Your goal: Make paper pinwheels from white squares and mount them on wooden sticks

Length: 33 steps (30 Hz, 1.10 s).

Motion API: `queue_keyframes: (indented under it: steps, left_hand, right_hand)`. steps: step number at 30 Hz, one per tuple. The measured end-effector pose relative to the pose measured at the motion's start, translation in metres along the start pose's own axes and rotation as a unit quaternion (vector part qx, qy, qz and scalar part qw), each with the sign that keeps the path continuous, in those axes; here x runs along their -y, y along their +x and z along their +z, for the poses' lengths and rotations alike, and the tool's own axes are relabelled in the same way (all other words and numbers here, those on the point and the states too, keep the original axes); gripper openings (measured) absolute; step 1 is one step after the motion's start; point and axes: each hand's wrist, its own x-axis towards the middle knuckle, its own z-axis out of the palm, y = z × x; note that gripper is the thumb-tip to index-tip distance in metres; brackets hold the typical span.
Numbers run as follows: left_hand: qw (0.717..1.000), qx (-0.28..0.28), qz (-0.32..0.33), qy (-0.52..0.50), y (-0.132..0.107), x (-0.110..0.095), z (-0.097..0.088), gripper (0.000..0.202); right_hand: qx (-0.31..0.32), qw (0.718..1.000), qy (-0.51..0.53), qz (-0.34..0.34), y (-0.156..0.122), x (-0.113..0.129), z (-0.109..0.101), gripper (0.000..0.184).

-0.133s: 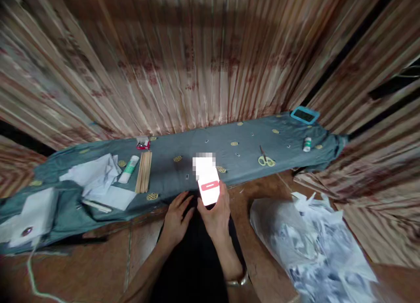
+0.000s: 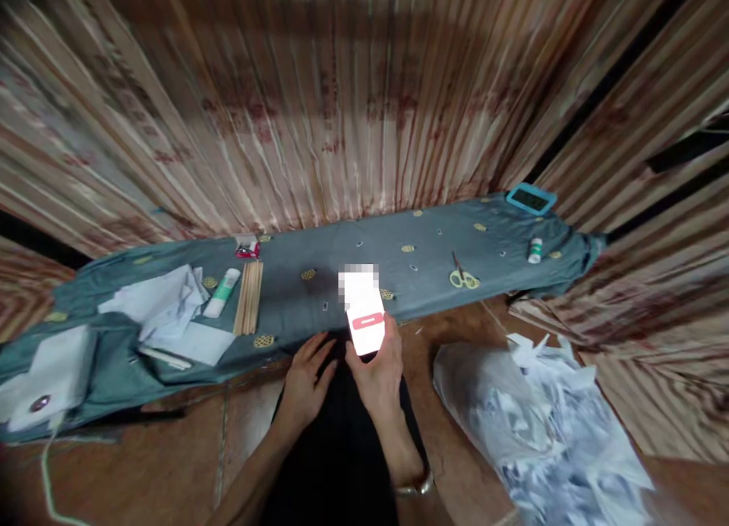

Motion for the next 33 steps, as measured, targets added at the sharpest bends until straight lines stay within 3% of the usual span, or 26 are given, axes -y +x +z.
queue_keyframes:
  steps: [5, 12, 17, 27, 33]
  left_hand:
    - [1.0, -0.005, -0.003, -0.016, 0.001, -0.001, -0.001, 0.035]
    - [0.999, -0.022, 0.008, -0.028, 0.002, 0.005, 0.002, 0.033]
    - [0.999, -0.025, 0.02, -0.032, 0.002, 0.006, 0.002, 0.034]
    - [0.999, -0.021, 0.021, -0.023, 0.0, 0.01, 0.003, 0.035]
    - [0.999, -0.029, 0.03, -0.018, 0.0, 0.01, 0.003, 0.035]
  right_hand:
    - [0.0, 1.0, 0.005, 0.012, 0.003, -0.001, -0.002, 0.079]
    - [0.009, 0.995, 0.036, 0.09, 0.01, 0.005, -0.014, 0.078]
    - [-0.001, 0.992, 0.04, 0.117, 0.029, -0.009, -0.028, 0.084]
    - [-0.036, 0.997, -0.046, 0.043, 0.063, -0.047, -0.046, 0.085]
    - [-0.046, 0.996, -0.078, -0.014, 0.091, -0.084, -0.052, 0.086]
